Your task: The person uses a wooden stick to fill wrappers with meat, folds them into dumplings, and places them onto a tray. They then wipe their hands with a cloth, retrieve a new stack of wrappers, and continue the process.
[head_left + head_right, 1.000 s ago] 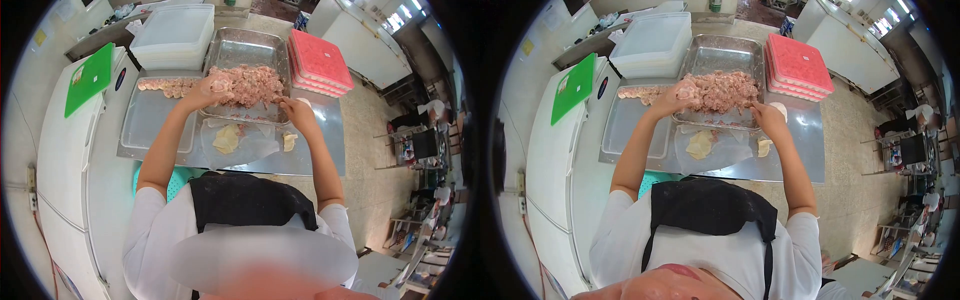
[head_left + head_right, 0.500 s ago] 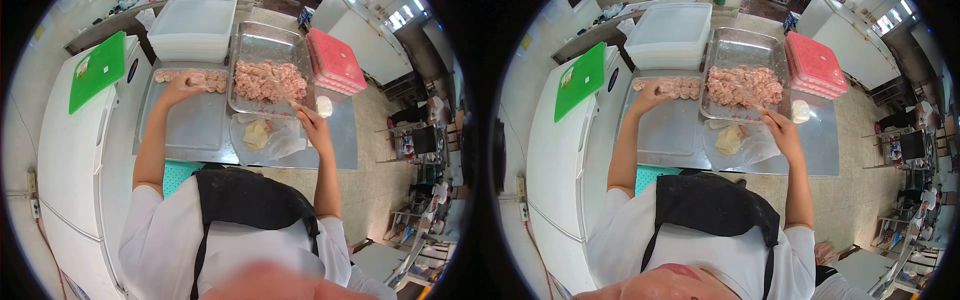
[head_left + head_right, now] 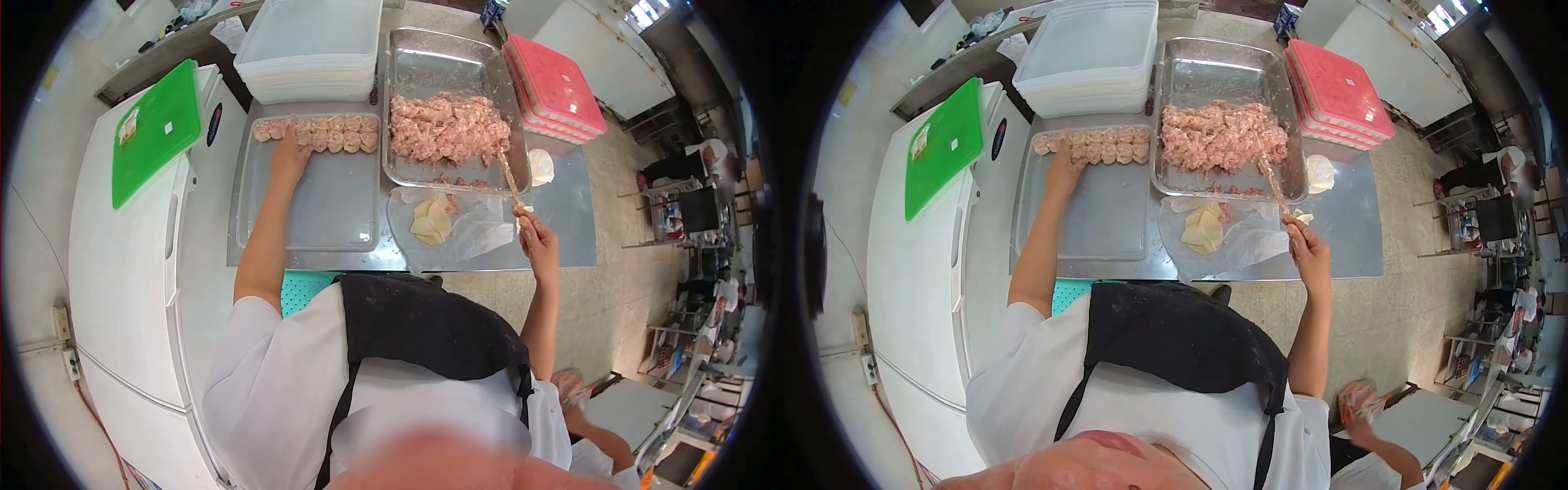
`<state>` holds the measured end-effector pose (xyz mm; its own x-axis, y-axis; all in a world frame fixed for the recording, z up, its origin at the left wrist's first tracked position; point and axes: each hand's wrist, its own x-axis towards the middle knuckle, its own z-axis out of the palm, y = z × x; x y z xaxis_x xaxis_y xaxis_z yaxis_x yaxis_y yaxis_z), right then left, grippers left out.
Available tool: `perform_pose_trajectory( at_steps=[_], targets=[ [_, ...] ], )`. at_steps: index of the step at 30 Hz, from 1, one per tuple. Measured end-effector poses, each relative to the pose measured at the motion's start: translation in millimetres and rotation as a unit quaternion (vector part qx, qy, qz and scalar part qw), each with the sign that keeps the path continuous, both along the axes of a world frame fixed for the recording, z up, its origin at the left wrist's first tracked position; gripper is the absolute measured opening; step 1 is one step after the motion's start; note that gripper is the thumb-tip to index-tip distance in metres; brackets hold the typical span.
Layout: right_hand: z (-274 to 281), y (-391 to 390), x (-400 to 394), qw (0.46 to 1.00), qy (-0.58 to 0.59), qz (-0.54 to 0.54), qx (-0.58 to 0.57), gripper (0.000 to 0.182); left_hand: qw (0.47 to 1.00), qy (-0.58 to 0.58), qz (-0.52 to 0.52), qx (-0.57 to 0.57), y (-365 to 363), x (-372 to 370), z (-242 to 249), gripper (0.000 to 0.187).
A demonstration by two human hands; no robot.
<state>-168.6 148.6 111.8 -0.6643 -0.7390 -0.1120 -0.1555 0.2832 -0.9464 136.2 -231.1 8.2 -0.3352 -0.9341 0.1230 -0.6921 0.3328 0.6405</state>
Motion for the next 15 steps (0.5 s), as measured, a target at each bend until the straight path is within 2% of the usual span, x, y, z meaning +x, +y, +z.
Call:
perform_pose_trajectory(
  at_steps=[2, 5, 6, 8, 9, 11, 12, 13, 14, 15],
  targets=[
    [-1, -1, -5, 1.0, -0.001, 0.0, 0.01, 0.024, 0.998, 0.009, -0.021, -0.054, -9, -1, -9, 0.078],
    [-10, -8, -23, 0.986, 0.137, 0.059, 0.079, 0.03, 0.997, 0.008, -0.068, -0.022, -15, -3, -4, 0.078],
    [-11, -12, -31, 0.986, 0.134, 0.053, 0.084, 0.03, 0.997, 0.006, -0.075, -0.017, -15, -2, -6, 0.078],
    [-9, -23, -48, 0.963, 0.224, 0.12, 0.086, 0.033, 0.981, -0.123, -0.075, -0.127, -9, -4, -5, 0.061],
    [-5, -29, -58, 0.964, 0.22, 0.117, 0.089, 0.033, 0.981, -0.125, -0.079, -0.124, 8, -11, 6, 0.061],
    [10, -43, -83, 0.858, 0.429, 0.181, 0.218, 0.033, 0.966, -0.035, -0.144, -0.214, 65, -35, 44, 0.04],
    [16, -49, -97, 0.858, 0.428, 0.181, 0.218, 0.033, 0.98, 0.006, -0.183, -0.075, 97, -55, 57, 0.034],
    [23, -55, -110, 0.809, 0.497, 0.214, 0.229, 0.032, 0.973, 0.047, -0.216, 0.065, 128, -77, 66, 0.028],
    [30, -63, -123, 0.753, 0.563, 0.244, 0.238, 0.031, 0.956, 0.056, -0.287, 0.035, 150, -95, 49, 0.029],
    [38, -73, -136, 0.754, 0.563, 0.245, 0.234, 0.031, 0.933, 0.063, -0.356, 0.005, 170, -112, 26, 0.03]
  ],
)
